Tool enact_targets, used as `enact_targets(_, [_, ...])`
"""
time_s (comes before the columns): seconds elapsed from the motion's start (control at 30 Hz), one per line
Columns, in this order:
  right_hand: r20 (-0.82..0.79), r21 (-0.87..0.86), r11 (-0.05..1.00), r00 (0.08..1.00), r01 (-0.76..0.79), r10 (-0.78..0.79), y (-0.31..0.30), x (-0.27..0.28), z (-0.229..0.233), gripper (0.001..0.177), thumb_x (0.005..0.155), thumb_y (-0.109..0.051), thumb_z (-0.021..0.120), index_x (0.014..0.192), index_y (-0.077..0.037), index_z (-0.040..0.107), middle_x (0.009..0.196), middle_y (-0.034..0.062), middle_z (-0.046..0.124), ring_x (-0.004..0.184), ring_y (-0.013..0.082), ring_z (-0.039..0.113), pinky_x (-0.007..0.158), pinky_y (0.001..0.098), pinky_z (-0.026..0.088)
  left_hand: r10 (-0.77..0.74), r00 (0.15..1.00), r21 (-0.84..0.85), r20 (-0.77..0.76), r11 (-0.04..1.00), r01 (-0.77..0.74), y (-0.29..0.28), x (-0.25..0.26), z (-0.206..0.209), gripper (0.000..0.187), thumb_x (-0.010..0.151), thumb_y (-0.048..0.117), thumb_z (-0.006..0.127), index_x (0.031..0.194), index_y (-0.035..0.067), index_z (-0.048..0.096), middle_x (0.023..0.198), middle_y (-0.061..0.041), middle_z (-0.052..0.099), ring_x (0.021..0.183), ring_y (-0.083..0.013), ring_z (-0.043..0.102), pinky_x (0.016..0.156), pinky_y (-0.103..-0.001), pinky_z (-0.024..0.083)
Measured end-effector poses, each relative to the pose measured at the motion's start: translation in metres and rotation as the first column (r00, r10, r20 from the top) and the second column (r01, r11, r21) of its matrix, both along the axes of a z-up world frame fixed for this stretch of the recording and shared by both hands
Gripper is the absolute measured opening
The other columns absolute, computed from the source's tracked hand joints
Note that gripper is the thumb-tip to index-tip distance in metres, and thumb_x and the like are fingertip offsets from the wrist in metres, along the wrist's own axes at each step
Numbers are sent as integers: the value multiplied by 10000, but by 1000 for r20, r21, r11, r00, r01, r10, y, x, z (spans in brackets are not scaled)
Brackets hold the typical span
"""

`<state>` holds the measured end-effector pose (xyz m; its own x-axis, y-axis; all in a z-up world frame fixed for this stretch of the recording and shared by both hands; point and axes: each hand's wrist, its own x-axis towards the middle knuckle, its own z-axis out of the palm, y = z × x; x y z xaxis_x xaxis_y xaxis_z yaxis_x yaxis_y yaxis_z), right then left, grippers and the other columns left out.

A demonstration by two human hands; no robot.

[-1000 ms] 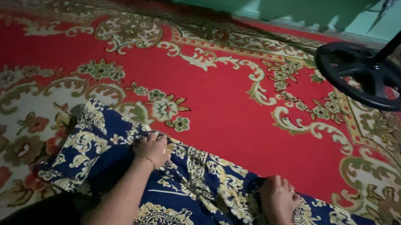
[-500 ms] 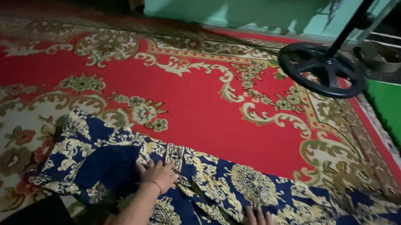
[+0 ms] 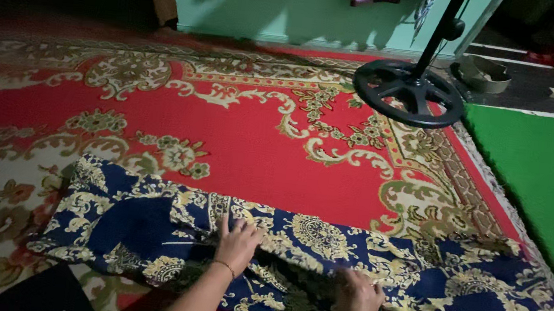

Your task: The person folds a blue and gold patterned garment on a red patterned carpet. They smooth and align the fabric, fold it into a compact rectangle, and place it on a stack of other folded clothes.

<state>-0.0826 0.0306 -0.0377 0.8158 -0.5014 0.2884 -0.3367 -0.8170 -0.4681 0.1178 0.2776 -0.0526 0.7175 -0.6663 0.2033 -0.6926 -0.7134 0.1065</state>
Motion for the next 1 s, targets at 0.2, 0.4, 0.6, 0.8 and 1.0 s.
enact_targets(0.2, [-368,-15,997,927,-80,68,3,-11,16,232,828,-222,678,1040,-286,748,1036,-1,717,1117,236,655,1080,662,347,85,989,183,-119,981,-62,11,9,-12,263,957,169,512,1080,215,740,1279,-53,627,1254,-275,547,1162,-715,210])
enact_targets(0.4, [-678,47,999,734,-19,46,5,-8,20,389,820,-192,651,1172,-337,729,1230,6,655,1206,237,630,1074,749,298,290,916,422,-276,893,-155,17,6,-1,285,1036,200,471,1129,233,738,1262,-45,665,1276,-277,571,1181,-695,263])
enact_targets(0.6, [-527,-64,992,840,113,-130,0,-12,10,490,894,-339,606,1380,-355,544,1458,-24,495,1418,250,424,1100,796,215,233,890,289,-391,950,-122,-15,-21,23,514,981,514,517,1451,311,474,1602,-73,297,1480,-369,294,1185,-697,180])
enact_targets(0.8, [-522,5,993,848,116,-96,-27,-23,10,743,858,-456,690,1544,-393,412,1599,33,305,1495,305,251,1079,790,203,386,782,485,-489,866,-123,-21,-42,35,725,1013,627,438,1628,393,132,1730,-58,14,1565,-412,63,1206,-733,35])
enact_targets(1.0, [-383,-78,946,866,316,-321,-124,-74,39,480,902,-380,663,1371,-336,570,1405,48,582,1324,334,547,971,584,539,155,932,296,-329,954,-54,-41,-76,34,593,994,545,473,1517,286,368,1630,-39,272,1547,-366,158,1192,-714,117])
